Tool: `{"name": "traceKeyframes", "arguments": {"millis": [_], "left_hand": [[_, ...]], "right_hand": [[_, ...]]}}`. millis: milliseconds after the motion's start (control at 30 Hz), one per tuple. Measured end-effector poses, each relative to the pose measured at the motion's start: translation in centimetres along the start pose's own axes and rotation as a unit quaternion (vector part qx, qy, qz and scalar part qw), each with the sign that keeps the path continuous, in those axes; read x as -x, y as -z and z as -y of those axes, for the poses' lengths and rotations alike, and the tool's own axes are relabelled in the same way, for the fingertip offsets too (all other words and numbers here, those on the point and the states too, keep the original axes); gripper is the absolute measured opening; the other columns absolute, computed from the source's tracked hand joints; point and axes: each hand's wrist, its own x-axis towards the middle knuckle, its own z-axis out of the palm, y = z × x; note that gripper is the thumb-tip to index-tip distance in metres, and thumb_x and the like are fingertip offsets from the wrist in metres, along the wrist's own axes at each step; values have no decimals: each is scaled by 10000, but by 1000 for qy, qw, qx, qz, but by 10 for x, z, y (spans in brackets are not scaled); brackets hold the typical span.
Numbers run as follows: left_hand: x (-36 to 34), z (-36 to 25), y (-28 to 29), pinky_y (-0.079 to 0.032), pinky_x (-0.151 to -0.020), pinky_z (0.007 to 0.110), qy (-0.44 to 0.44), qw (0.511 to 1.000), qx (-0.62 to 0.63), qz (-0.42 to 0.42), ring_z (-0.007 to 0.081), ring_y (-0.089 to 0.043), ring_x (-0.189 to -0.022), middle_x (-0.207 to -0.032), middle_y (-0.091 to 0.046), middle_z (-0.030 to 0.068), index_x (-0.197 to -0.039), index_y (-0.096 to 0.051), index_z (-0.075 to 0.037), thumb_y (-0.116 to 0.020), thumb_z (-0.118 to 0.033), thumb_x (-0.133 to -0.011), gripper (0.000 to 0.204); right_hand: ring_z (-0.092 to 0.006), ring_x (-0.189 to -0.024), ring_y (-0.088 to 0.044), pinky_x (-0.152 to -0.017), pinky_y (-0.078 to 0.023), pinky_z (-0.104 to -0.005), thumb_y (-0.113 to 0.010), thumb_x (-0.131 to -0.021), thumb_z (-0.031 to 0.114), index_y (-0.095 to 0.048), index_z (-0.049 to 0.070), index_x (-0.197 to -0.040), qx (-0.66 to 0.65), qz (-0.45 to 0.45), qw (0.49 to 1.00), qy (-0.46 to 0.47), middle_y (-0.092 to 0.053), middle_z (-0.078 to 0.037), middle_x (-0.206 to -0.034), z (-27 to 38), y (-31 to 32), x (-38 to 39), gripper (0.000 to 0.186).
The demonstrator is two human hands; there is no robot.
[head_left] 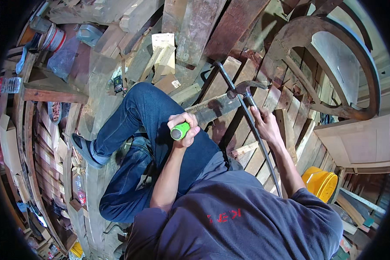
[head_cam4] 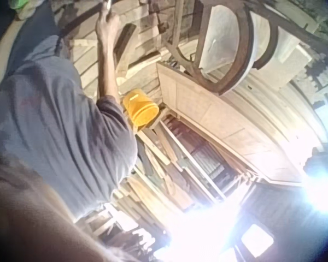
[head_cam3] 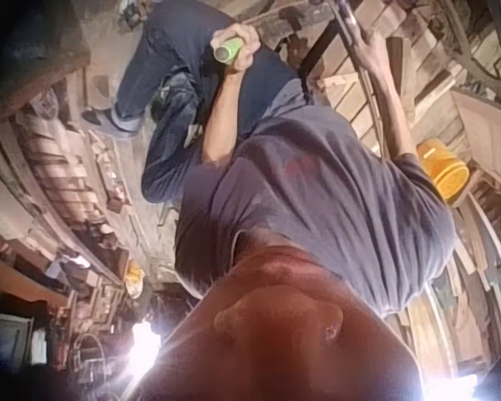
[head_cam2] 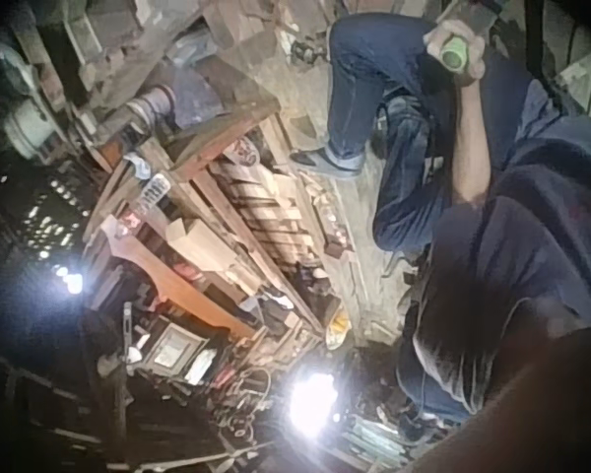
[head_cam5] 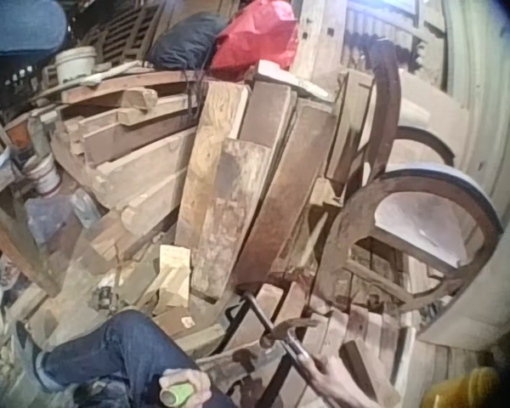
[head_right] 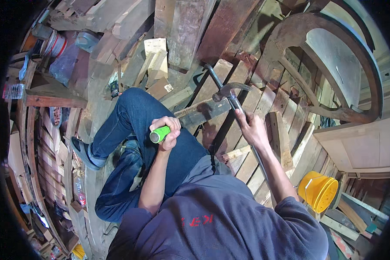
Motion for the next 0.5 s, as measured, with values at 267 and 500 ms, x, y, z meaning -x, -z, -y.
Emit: {"name": "traceKeyframes", "arguments": {"millis": [267, 500], "left_hand": [[2, -2, -2, -354, -444, 255, 3, 1000, 6, -13, 131, -434, -419, -506, -449, 29, -565, -433, -24, -641, -33, -630, 218], [-2, -2, -8, -361, -449, 252, -1, 999, 21, -36, 131, -441, -435, -518, -448, 36, -572, -443, -14, -611, 22, -590, 173]], "right_hand": [[-174, -506, -377, -494, -305, -383, -480, -940, 531, -511, -30, -705, -12, 12, 1000, 10, -378, -100, -521, -1, -6, 1, 609], [-178, -515, -349, -494, -302, -383, -491, -939, 520, -484, -44, -695, -7, 16, 1000, 7, -359, -104, -527, 6, -4, 3, 615]]}}
